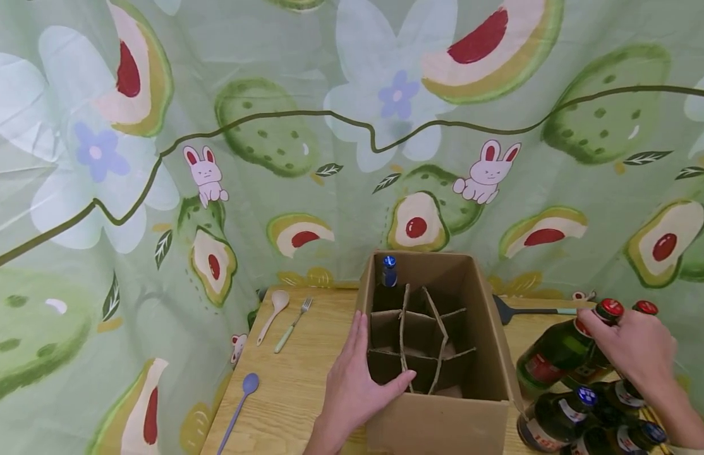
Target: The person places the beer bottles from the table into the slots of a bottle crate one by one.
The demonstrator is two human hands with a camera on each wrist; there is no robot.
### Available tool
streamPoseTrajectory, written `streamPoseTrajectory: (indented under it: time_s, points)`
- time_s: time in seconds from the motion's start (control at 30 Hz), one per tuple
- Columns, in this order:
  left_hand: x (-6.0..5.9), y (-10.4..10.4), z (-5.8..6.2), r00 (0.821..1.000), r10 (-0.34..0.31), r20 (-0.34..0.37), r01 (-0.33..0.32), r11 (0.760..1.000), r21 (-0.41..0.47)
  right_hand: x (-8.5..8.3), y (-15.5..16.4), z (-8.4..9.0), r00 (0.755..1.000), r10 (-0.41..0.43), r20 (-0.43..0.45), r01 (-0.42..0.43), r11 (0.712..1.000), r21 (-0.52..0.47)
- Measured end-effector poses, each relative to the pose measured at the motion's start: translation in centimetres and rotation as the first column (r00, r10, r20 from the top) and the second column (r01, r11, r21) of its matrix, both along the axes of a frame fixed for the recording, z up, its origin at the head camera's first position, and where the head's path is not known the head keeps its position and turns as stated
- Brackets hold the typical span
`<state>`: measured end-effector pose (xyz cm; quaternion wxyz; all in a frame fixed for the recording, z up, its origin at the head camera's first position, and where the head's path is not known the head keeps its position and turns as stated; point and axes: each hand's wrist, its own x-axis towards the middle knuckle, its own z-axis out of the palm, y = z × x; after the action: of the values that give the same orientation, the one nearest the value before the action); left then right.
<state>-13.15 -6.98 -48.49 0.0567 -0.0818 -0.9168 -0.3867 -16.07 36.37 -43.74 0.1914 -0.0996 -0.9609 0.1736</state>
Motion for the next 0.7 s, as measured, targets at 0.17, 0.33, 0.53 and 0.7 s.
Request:
streamPoseTrajectory:
  time_s: [0.17,0.33,0.53,0.7]
  points:
    - [0.0,-0.1,0.0,1.0,0.001,0.007,-0.001,1.0,0.0,-0.4,-0.6,3.6,0.999,-0.016,-0.044,0.016,1.0,-0.006]
    - [-0.1,-0.1,-0.1,1.0,-0.002,0.002,0.002,1.0,-0.011,-1.1,-1.3,6.5,0.995,-0.01,-0.101,0.006,0.999,-0.044]
    - [-0.1,-0.1,-0.1,1.0,-0.003,-0.008,0.003,1.0,-0.019,-1.9,-2.7,9.8,0.98,-0.026,-0.198,0.005,0.994,-0.106]
    - [-0.1,-0.1,0.0,1.0,0.003,-0.001,-0.003,1.0,-0.007,-2.9,-4.1,12.5,0.964,-0.037,-0.264,-0.009,0.985,-0.171]
